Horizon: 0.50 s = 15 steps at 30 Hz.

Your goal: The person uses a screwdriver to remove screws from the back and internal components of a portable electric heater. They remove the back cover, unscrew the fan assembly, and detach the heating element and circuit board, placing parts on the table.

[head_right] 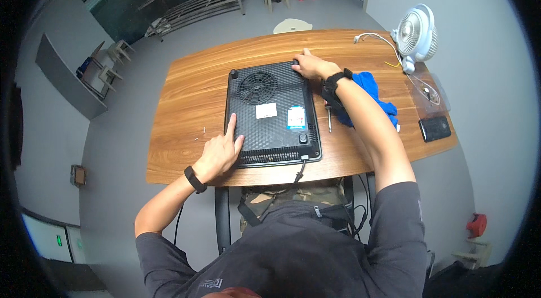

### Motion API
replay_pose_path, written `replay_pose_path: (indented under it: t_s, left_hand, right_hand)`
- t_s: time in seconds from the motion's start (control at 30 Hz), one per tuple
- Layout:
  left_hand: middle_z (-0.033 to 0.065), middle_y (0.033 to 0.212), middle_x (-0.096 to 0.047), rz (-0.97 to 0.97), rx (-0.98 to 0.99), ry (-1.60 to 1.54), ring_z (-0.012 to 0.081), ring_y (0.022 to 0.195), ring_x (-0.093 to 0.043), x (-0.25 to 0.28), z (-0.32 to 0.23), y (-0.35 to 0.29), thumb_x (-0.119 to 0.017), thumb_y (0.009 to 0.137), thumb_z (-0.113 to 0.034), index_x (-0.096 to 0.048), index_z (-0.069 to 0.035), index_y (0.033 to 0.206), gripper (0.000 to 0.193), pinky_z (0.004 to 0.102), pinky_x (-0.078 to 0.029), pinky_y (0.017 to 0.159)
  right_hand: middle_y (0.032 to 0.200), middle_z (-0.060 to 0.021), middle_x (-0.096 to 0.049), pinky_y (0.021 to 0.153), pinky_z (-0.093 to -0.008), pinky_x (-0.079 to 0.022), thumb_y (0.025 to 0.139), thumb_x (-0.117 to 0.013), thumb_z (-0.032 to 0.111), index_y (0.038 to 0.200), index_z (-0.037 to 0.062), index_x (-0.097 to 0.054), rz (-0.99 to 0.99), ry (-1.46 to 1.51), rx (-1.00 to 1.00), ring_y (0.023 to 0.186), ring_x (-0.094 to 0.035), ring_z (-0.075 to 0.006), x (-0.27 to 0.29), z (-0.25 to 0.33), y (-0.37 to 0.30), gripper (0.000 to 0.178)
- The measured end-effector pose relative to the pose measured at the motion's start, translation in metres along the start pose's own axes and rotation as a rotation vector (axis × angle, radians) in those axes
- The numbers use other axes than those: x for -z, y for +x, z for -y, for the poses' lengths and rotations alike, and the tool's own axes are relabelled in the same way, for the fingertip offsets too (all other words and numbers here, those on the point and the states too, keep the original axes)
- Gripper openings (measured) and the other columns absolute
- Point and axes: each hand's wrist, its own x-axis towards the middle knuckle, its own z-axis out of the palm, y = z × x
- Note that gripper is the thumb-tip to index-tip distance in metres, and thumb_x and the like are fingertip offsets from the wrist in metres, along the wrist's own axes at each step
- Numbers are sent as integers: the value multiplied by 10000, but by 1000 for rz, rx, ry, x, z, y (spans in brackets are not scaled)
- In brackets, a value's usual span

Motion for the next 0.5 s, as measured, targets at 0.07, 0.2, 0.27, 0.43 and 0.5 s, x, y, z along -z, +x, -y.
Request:
replay_pose_path:
  t_s: [0.07, 0.2, 0.27, 0.43, 0.5]
  left_hand:
    - [347, 789, -656, -6, -2, -68, 529, 738, -653, 2, -2, -2, -464, 1036, -366, -214, -17, 1585, 697, 596, -538, 742]
    - [359, 773, -640, -39, -22, -155, 536, 716, -636, -4, 1, -3, -469, 1019, -303, -221, -15, 1580, 678, 605, -528, 739]
    - [355, 763, -636, -58, -29, -167, 533, 705, -632, -8, 4, -4, -476, 1018, -295, -223, -16, 1580, 677, 605, -526, 732]
    - [340, 745, -623, -73, -78, -200, 529, 696, -622, -13, 13, -3, -503, 1015, -270, -213, -16, 1582, 686, 602, -521, 735]
    - [345, 751, -622, -56, -88, -234, 531, 713, -622, -9, 14, -3, -504, 1017, -272, -209, -15, 1583, 688, 593, -519, 740]
  right_hand:
    - [1360, -260, -501, 1081, -454, -434, 1040, -546, 381, 1381, 37, -539, -27, 14, 30, 1237, -532, -448, -6, -14, 4, 484]
    - [1313, -245, -569, 1084, -455, -428, 1023, -567, 442, 1352, 24, -571, 6, -16, 36, 1257, -526, -423, -8, -26, 10, 532]
    - [1348, -249, -563, 1100, -452, -419, 1014, -575, 456, 1381, 22, -559, -5, -39, 61, 1280, -521, -418, -6, -27, 9, 568]
    - [1380, -257, -556, 1105, -447, -418, 1017, -570, 448, 1385, 16, -563, 2, -46, 78, 1295, -519, -410, -3, -24, 9, 568]
    - [1374, -263, -559, 1098, -449, -422, 1017, -569, 445, 1366, 8, -574, 2, -50, 62, 1289, -521, -415, -3, -23, 9, 560]
